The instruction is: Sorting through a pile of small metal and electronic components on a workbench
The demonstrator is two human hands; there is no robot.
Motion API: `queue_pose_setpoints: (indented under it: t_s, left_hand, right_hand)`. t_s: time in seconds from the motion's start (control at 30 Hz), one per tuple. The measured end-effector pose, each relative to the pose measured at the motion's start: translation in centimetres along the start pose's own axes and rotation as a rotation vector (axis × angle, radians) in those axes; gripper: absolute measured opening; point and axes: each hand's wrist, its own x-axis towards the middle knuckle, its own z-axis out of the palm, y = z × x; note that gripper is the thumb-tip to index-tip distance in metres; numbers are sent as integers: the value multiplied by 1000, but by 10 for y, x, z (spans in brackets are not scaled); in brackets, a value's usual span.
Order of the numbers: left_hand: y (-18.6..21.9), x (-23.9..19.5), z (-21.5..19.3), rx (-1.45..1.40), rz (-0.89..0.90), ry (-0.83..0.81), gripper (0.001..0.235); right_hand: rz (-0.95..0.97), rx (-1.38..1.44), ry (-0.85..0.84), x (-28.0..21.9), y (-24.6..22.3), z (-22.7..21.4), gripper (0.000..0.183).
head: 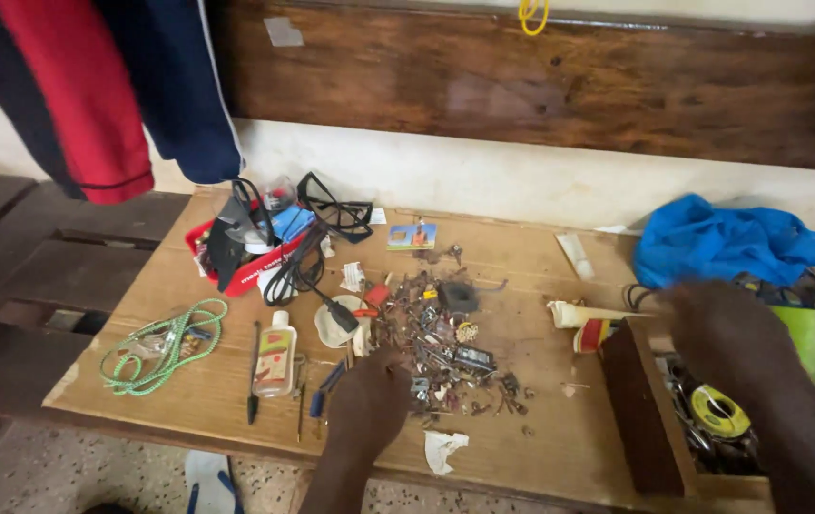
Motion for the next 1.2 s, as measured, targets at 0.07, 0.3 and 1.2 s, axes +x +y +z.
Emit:
queue_pose_setpoints:
  t_s: [0.07, 0.3, 1.2]
  left_hand:
    - [5, -3, -7, 77, -90, -121, 36]
    - [-9, -3, -5, 133, -28, -129, 36]
    - [-31, -13, -18, 187, -153, -175, 34]
  right_hand:
    - [207, -76, -226, -19, 18, 16, 29]
    - [232, 417, 22, -30, -100, -10, 35]
    - [184, 622, -309, 25, -160, 51, 26]
